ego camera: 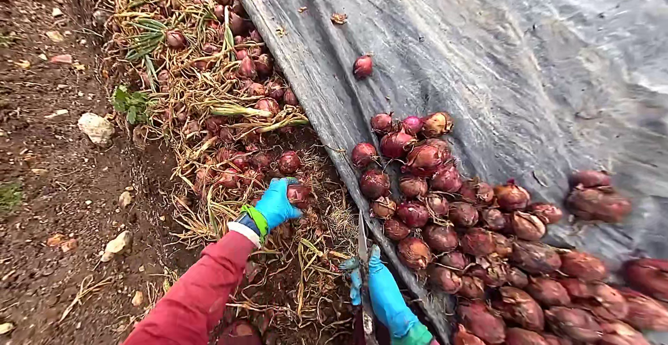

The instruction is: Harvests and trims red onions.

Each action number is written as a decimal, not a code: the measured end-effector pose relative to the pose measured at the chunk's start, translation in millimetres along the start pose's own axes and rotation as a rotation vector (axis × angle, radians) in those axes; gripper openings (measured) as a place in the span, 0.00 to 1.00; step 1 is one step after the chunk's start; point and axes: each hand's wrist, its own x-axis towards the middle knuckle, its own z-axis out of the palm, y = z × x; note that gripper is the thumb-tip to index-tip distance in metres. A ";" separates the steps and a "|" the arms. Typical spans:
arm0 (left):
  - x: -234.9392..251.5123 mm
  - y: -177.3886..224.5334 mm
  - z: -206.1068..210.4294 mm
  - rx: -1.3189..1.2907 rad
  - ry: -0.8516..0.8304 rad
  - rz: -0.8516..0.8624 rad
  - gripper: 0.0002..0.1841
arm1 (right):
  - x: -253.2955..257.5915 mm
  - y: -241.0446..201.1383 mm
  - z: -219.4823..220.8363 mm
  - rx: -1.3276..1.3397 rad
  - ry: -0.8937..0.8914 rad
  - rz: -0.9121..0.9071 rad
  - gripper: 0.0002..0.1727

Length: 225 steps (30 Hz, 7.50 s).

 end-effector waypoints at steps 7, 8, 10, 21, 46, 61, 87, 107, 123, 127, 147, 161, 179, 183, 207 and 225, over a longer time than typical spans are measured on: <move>-111.9 24.5 -12.2 -0.076 -0.156 0.205 0.13 | 21.4 -56.0 47.9 -0.120 -0.425 -0.286 0.54; -122.3 25.7 -18.5 0.027 -0.184 0.281 0.15 | 16.6 -60.7 52.4 -0.144 -0.415 -0.330 0.53; -139.5 26.3 -32.8 0.154 -0.221 0.404 0.15 | 4.7 -64.2 56.0 -0.156 -0.410 -0.392 0.53; -207.8 12.1 -52.4 0.299 -0.202 0.925 0.15 | -62.4 -56.8 61.4 -0.401 -0.467 -0.368 0.53; -44.0 -30.5 88.2 0.559 -0.161 -0.254 0.28 | -37.7 -47.7 -5.0 -0.261 0.120 -0.328 0.55; -146.4 29.9 7.4 0.261 -0.419 0.162 0.28 | -23.4 -24.4 57.4 -0.416 -0.292 -0.233 0.51; 9.3 -104.9 35.2 -0.172 0.210 -0.543 0.49 | -19.5 0.9 -11.3 -0.034 0.135 -0.089 0.52; -186.8 -20.0 0.9 0.175 -0.193 0.102 0.40 | -50.1 -43.8 67.2 -0.353 -0.411 -0.174 0.45; -132.1 141.0 53.8 0.494 -0.555 0.363 0.15 | -63.6 -41.1 -40.0 -0.484 -0.150 -0.240 0.22; -104.5 90.5 33.6 0.360 -0.244 0.280 0.14 | -65.5 -43.2 -63.4 -0.110 0.259 -0.372 0.52; -99.3 -68.7 74.8 -0.442 0.261 -0.539 0.44 | -118.8 111.4 57.3 -0.170 -0.041 0.364 0.32; -110.0 12.9 9.6 -0.257 0.145 0.038 0.23 | -31.5 -3.6 12.4 -0.210 -0.285 -0.137 0.47; -191.6 101.3 32.0 0.366 -0.331 0.453 0.22 | -95.1 -32.9 2.2 -0.528 -0.139 -0.339 0.53; -55.3 77.2 22.8 0.402 0.012 0.206 0.12 | -74.3 -38.4 -42.1 -0.127 0.218 -0.418 0.52; -127.4 92.5 -21.1 0.311 0.090 0.353 0.35 | -18.7 -88.5 76.5 -0.280 0.177 -0.415 0.48; 82.4 17.8 -24.2 0.138 -0.024 -0.017 0.48 | 26.9 9.0 8.9 0.052 -0.056 0.101 0.53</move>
